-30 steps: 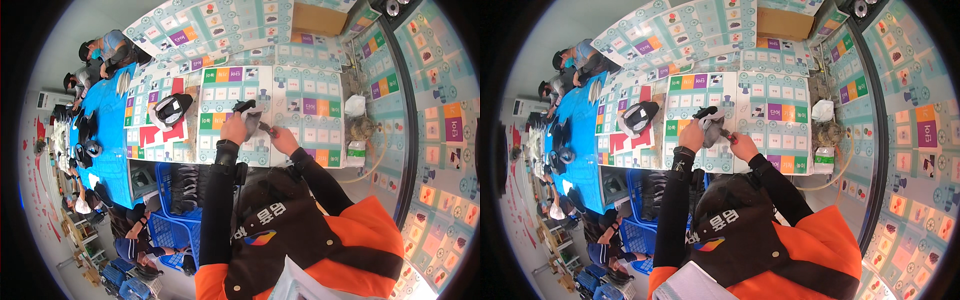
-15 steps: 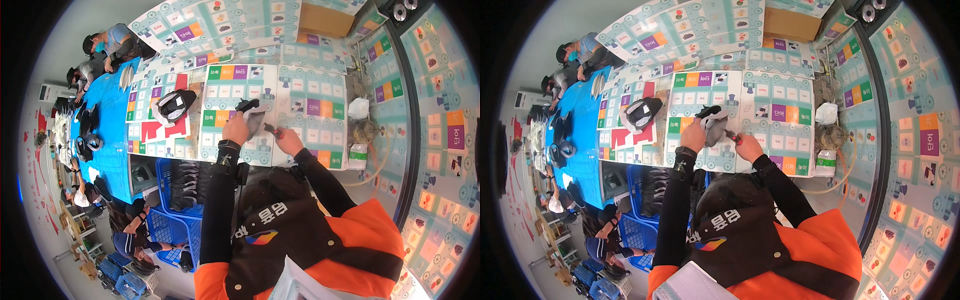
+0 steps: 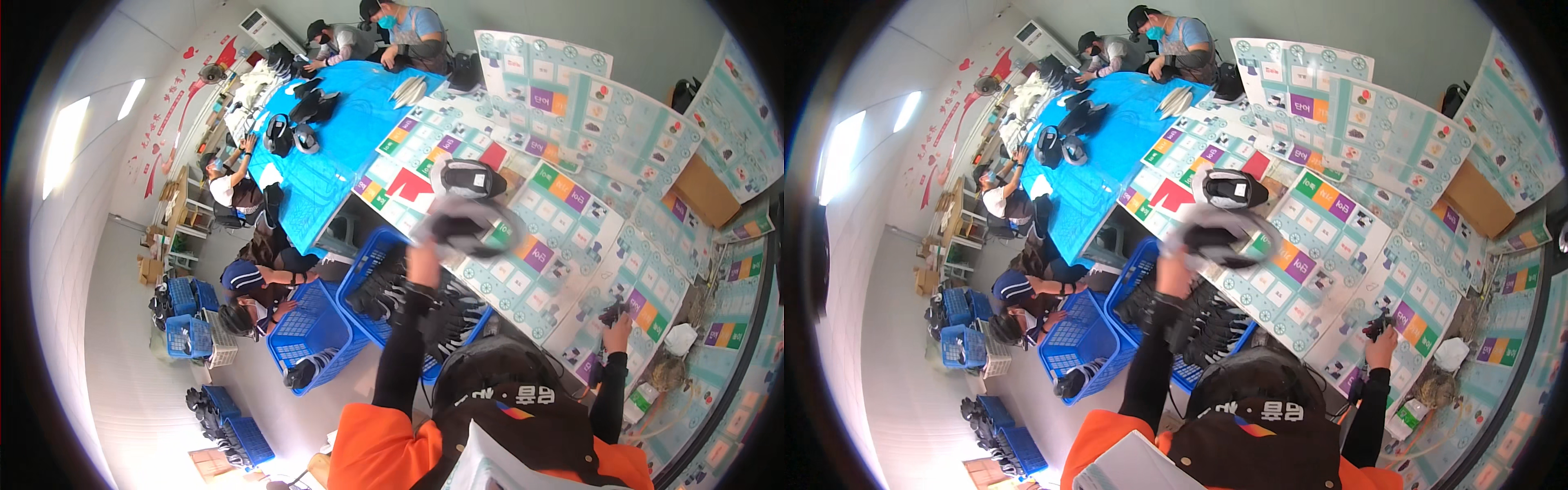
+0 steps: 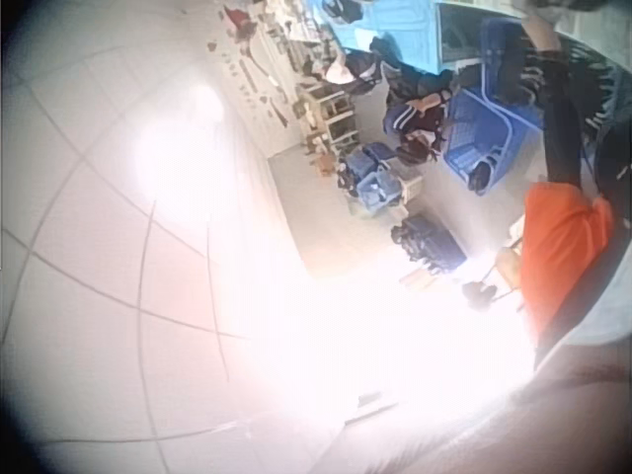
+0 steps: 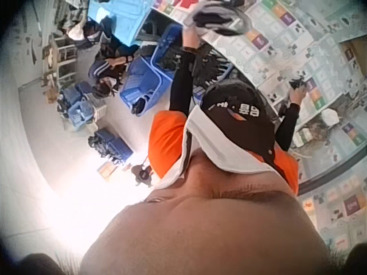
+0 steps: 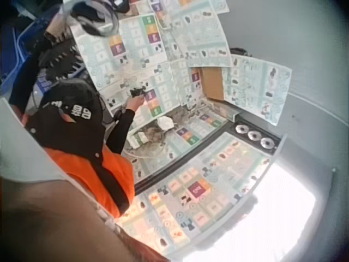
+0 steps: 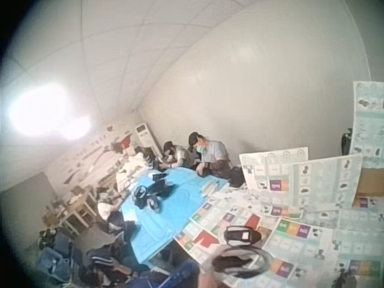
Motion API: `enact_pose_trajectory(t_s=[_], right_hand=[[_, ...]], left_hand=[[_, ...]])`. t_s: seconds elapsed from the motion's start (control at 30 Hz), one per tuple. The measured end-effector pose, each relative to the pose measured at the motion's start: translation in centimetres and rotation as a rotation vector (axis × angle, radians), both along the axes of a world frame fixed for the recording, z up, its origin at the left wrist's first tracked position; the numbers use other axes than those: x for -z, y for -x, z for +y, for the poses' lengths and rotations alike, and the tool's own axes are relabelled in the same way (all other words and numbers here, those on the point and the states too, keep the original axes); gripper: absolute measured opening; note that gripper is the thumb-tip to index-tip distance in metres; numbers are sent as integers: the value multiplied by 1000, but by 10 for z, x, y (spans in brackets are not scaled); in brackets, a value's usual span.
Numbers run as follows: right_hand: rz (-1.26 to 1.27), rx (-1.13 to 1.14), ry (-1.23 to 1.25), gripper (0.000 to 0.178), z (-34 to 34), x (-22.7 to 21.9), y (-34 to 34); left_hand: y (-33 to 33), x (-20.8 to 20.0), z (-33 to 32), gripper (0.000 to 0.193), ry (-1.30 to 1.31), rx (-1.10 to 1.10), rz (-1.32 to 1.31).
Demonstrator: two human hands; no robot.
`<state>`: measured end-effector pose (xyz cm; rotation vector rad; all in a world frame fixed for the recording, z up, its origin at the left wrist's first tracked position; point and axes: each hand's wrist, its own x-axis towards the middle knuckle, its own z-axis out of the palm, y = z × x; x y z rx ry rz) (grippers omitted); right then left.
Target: The person takes shoe components from a blue crate, applies adhesive to them using a glue applicator, and stacks the prepared components on a table covered in grid-patterned paper.
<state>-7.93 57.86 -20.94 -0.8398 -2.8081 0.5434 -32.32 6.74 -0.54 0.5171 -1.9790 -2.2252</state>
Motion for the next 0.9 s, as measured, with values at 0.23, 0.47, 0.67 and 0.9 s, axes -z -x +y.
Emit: enact_pose_trajectory(t_s=[0.23, 0.47, 0.67, 0.9], right_hand=[[53, -140, 153, 31, -7, -60, 36], [9, -250, 196, 23, -65, -121, 34], [-134, -68, 113, 22, -71, -172, -12], [-169, 29, 263, 23, -117, -196, -30]], left_hand=[[160, -109, -157, 63, 87, -410, 612], [148, 131, -94, 87, 1016, 336, 235], [230, 126, 17, 82, 1319, 360, 417], [295, 155, 17, 23, 1721, 575, 254]])
